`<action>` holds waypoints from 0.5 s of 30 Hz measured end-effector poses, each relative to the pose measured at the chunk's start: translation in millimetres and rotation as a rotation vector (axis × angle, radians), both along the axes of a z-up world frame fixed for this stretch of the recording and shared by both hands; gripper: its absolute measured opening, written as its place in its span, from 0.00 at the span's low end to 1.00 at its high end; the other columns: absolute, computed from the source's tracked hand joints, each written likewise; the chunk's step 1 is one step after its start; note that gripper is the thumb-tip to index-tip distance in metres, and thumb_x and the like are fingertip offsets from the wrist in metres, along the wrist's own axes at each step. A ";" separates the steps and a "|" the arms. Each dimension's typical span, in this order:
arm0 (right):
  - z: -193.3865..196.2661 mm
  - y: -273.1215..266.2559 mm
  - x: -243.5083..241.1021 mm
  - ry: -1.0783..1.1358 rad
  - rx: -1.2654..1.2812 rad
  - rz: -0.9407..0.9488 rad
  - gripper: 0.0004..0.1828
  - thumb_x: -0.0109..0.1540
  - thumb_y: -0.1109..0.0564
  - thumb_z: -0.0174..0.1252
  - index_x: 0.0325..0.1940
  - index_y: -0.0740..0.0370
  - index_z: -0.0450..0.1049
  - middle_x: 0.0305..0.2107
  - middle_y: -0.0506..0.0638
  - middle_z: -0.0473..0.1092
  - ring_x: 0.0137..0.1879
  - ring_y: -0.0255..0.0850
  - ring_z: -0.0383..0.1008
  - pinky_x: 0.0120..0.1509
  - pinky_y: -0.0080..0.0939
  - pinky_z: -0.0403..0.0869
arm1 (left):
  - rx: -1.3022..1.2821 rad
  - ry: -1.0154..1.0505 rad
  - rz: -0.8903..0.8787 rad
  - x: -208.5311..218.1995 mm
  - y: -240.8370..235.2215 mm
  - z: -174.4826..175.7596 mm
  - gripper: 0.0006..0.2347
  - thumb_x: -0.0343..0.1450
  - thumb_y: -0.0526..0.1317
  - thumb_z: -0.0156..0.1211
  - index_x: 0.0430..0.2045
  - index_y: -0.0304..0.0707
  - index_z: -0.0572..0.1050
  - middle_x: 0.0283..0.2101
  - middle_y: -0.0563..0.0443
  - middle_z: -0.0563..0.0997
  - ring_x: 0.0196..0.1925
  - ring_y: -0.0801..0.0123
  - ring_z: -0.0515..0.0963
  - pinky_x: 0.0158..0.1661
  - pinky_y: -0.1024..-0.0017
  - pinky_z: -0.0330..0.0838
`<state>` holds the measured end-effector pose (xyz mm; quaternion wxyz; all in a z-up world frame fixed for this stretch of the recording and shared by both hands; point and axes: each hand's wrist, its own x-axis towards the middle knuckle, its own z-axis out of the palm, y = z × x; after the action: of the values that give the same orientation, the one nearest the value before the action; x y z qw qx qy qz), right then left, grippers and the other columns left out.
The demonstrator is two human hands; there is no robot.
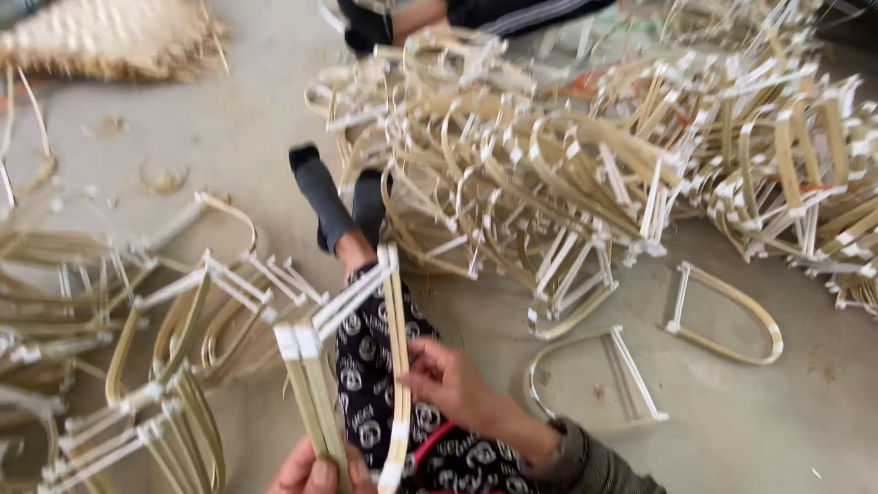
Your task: Assembling and trimming bamboo furniture frames using plastic connectors, pliers, and scissors on a workshop floor.
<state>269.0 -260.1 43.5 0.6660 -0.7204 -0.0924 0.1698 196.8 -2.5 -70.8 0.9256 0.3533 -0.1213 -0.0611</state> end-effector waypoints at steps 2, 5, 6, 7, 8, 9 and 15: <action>8.9 -0.9 -2.1 0.015 0.002 -0.023 0.21 0.66 0.55 0.60 0.60 0.67 0.69 0.31 0.47 0.76 0.34 0.29 0.75 0.37 0.30 0.75 | 0.049 0.079 0.081 -32.8 -12.8 80.0 0.16 0.76 0.34 0.55 0.58 0.23 0.70 0.33 0.34 0.81 0.27 0.55 0.83 0.28 0.63 0.81; 16.9 -3.1 -0.5 -0.059 0.040 -0.085 0.15 0.66 0.57 0.60 0.54 0.68 0.73 0.31 0.45 0.76 0.33 0.28 0.73 0.36 0.28 0.75 | 0.096 0.274 0.121 -42.3 -21.6 114.3 0.16 0.74 0.33 0.55 0.55 0.22 0.72 0.30 0.31 0.81 0.24 0.55 0.83 0.25 0.63 0.79; 17.9 -3.8 -0.8 -0.071 0.050 -0.104 0.14 0.66 0.58 0.59 0.53 0.68 0.73 0.30 0.45 0.76 0.32 0.27 0.72 0.35 0.28 0.74 | 0.097 0.237 0.056 -42.9 -24.8 121.9 0.16 0.74 0.34 0.55 0.55 0.22 0.72 0.32 0.31 0.82 0.25 0.56 0.83 0.26 0.64 0.79; 19.0 -4.8 -2.1 -0.081 0.058 -0.126 0.13 0.67 0.58 0.59 0.53 0.67 0.73 0.29 0.45 0.75 0.31 0.27 0.71 0.34 0.28 0.72 | 0.096 0.204 -0.012 -43.6 -27.8 129.7 0.16 0.74 0.34 0.55 0.55 0.22 0.72 0.33 0.31 0.82 0.27 0.56 0.83 0.28 0.65 0.79; 20.4 -5.9 -6.1 -0.070 0.054 -0.123 0.13 0.67 0.58 0.59 0.53 0.67 0.73 0.29 0.45 0.75 0.31 0.27 0.71 0.34 0.28 0.72 | 0.092 0.215 -0.010 -48.3 -31.4 130.5 0.16 0.74 0.34 0.55 0.55 0.22 0.72 0.33 0.31 0.82 0.27 0.56 0.83 0.28 0.65 0.79; 22.2 -7.5 -7.9 -0.076 0.053 -0.121 0.13 0.67 0.58 0.59 0.53 0.67 0.73 0.29 0.45 0.74 0.30 0.26 0.70 0.34 0.28 0.72 | 0.077 0.234 -0.002 -50.8 -35.6 131.2 0.16 0.74 0.34 0.56 0.55 0.21 0.73 0.32 0.31 0.82 0.25 0.56 0.83 0.26 0.65 0.79; 21.9 -10.9 -15.8 -0.099 0.051 -0.116 0.13 0.67 0.57 0.59 0.53 0.67 0.73 0.28 0.44 0.74 0.30 0.26 0.69 0.33 0.28 0.72 | 0.064 0.274 -0.043 -58.4 -52.0 143.2 0.17 0.73 0.35 0.58 0.54 0.18 0.74 0.32 0.33 0.83 0.28 0.58 0.83 0.28 0.66 0.79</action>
<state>253.2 -271.1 65.4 0.6876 -0.7148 -0.0877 0.0927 138.4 -54.5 72.4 0.9202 0.3683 0.0006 -0.1323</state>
